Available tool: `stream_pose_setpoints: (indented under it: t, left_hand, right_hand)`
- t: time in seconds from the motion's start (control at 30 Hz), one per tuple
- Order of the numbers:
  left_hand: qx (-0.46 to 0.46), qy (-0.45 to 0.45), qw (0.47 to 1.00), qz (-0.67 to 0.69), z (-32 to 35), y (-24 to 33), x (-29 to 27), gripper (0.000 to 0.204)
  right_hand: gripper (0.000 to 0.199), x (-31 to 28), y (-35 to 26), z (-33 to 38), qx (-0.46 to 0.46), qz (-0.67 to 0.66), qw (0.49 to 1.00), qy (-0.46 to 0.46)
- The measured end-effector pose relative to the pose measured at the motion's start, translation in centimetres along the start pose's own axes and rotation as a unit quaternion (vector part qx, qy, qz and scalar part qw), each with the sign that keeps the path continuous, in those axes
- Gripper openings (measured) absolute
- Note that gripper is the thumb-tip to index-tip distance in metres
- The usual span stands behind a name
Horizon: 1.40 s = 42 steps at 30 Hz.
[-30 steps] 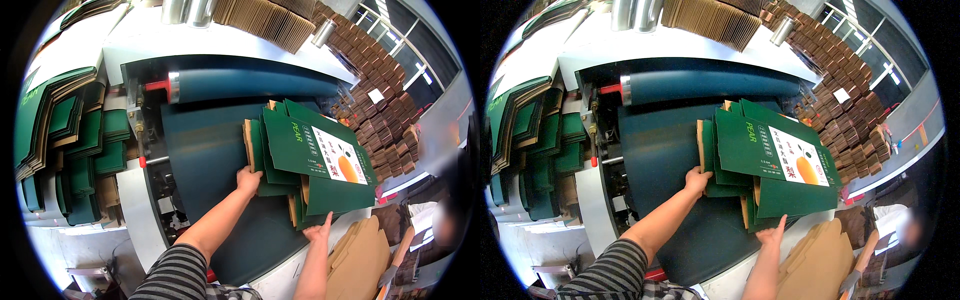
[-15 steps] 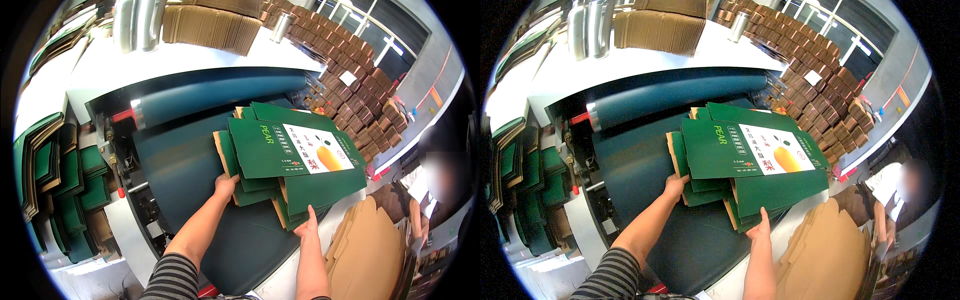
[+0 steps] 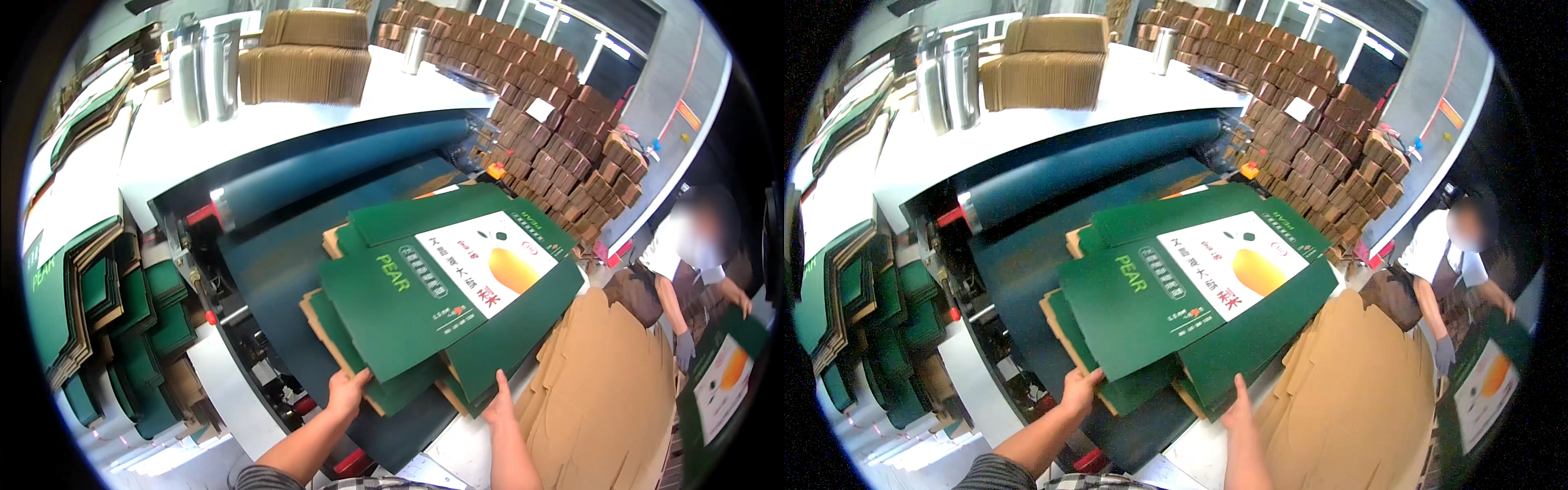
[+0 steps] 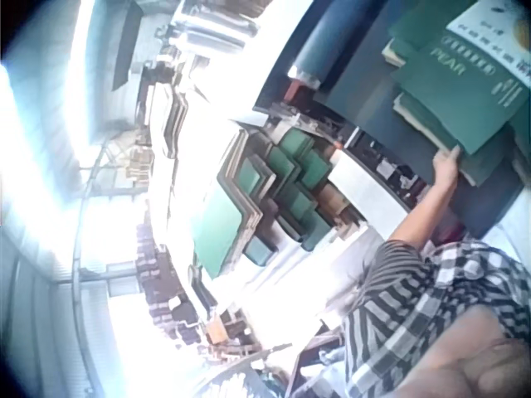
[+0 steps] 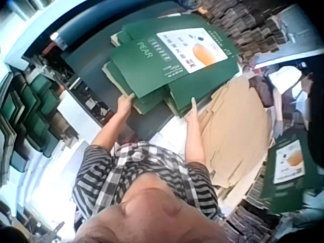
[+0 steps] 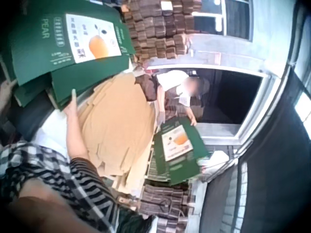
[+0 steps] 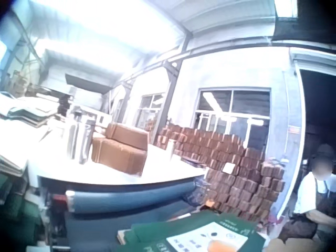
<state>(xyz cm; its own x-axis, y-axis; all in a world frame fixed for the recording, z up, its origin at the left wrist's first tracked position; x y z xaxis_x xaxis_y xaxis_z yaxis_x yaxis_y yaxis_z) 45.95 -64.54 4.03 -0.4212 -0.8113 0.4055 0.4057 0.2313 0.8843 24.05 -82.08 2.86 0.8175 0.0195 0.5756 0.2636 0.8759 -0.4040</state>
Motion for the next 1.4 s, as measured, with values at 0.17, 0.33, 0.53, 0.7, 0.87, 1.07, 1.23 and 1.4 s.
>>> stream_pose_setpoints:
  t: [0.17,0.33,0.53,0.7,0.87,1.07,1.23,1.4]
  left_hand:
    - [0.031,-0.006,0.999,-0.040,4.1,0.1,-1.5,0.016]
    - [-0.039,-0.015,0.999,-0.030,8.8,0.6,-4.3,0.016]
    - [-0.175,-0.112,0.975,-0.079,11.9,-0.5,-7.4,0.015]
    - [-0.174,-0.380,0.877,-0.236,10.5,3.3,-9.2,0.019]
    - [0.129,-0.265,0.919,-0.262,2.2,11.9,-7.1,0.025]
    - [0.346,-0.017,0.828,-0.442,-12.0,13.5,-2.7,0.033]
    - [0.291,-0.075,0.785,-0.542,-18.5,11.3,-4.6,0.040]
    - [0.105,-0.080,0.972,-0.195,-19.8,10.0,-7.5,0.054]
  right_hand:
    - [0.040,0.3,2.2,2.5,-0.061,-0.033,0.996,0.057]
    - [0.039,-3.7,4.5,2.5,-0.066,0.016,0.990,0.121]
    - [0.038,-6.2,4.9,3.9,-0.053,0.029,0.993,0.102]
    - [0.042,-6.6,4.3,4.5,-0.051,0.043,0.996,0.060]
    - [0.052,-5.7,4.6,6.0,-0.064,0.055,0.996,-0.018]
    - [0.048,-5.6,4.5,6.5,-0.140,0.075,0.987,0.001]
    - [0.061,-5.9,5.5,7.8,-0.155,0.083,0.984,0.008]
    - [0.080,-9.2,6.1,6.1,-0.160,0.106,0.980,0.045]
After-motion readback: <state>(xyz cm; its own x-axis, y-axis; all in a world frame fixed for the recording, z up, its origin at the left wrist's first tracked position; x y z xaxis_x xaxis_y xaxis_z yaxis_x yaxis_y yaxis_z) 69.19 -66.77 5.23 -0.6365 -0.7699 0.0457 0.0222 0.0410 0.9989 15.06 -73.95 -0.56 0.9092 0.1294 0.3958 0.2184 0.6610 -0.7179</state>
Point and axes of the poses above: each hand's wrist, its own z-axis away from the middle knuckle, its own x-axis out of the palm, y = z × x, the point moved 1 cm from there along -z, towards the middle knuckle, and after that the axes turned 15 degrees about x, right-handed, at the moved point
